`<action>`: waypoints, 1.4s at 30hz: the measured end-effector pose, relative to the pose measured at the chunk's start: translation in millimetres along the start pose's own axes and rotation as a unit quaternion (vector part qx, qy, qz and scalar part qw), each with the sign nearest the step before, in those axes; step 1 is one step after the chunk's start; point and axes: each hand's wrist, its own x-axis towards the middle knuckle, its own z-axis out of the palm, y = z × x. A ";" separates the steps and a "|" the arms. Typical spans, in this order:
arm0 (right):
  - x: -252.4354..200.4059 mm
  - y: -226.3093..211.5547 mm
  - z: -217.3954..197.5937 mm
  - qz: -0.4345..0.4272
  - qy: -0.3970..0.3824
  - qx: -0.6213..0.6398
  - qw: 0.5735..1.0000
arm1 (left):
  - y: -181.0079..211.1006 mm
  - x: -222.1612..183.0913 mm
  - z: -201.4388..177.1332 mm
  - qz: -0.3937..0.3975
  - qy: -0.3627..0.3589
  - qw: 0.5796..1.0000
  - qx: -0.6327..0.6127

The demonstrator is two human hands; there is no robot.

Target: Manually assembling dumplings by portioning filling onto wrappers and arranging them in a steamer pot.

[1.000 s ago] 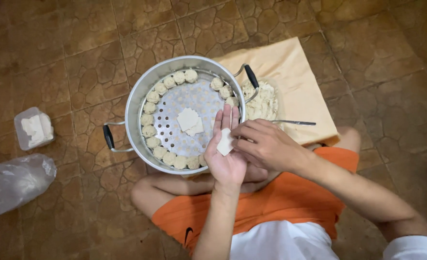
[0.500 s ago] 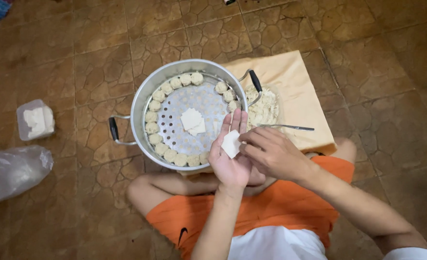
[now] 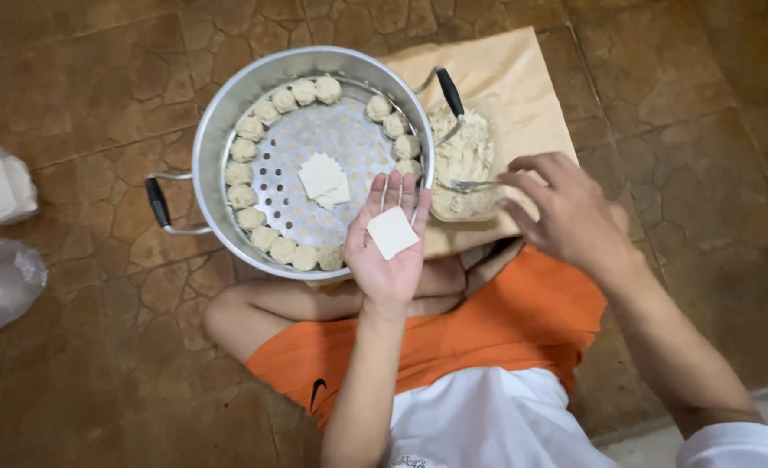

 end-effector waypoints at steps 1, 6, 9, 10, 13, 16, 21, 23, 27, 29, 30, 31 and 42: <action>-8.3 11.8 8.6 0.005 -0.002 -0.001 1.000 | 0.4 1.2 -2.1 -0.004 0.003 1.000 0.000; -28.5 41.0 27.2 0.177 -0.183 -0.025 0.967 | -1.1 12.1 -11.4 -0.014 0.012 1.000 0.024; -16.4 27.2 17.3 0.223 -0.245 -0.050 0.942 | -4.1 15.3 -14.0 -0.027 0.005 0.999 0.043; -16.9 31.1 23.9 0.227 -0.248 -0.050 0.940 | -6.6 16.4 -19.4 -0.030 0.009 0.999 0.043; -19.9 47.9 48.4 0.160 -0.186 -0.140 0.959 | -12.6 13.6 -32.1 -0.032 0.005 0.996 0.083; -20.5 70.1 65.1 0.057 -0.070 -0.216 0.972 | -21.5 1.6 -41.2 -0.045 0.003 0.995 0.085; 2.7 77.7 37.1 -0.024 -0.014 -0.221 0.975 | -35.6 -25.5 -55.6 -0.097 0.012 0.990 0.101; 16.6 69.3 16.6 -0.022 -0.041 -0.262 0.964 | -36.1 -31.8 -39.9 -0.094 0.042 0.986 0.133; 14.9 75.4 16.9 -0.013 -0.070 -0.317 0.946 | -40.8 -37.4 -35.9 -0.085 0.075 0.967 0.228; 10.2 74.0 22.8 -0.003 -0.075 -0.312 0.947 | -42.3 -36.2 -38.1 -0.079 0.064 0.967 0.236; 7.8 73.7 25.7 0.006 -0.081 -0.308 0.948 | -43.5 -35.2 -39.2 -0.073 0.051 0.966 0.243; 5.2 74.6 27.4 0.007 -0.082 -0.307 0.948 | -43.4 -34.0 -42.4 -0.074 0.053 0.966 0.243; -7.7 89.1 39.5 0.056 -0.141 -0.307 0.939 | -53.9 -35.2 -47.1 -0.137 0.052 0.965 0.216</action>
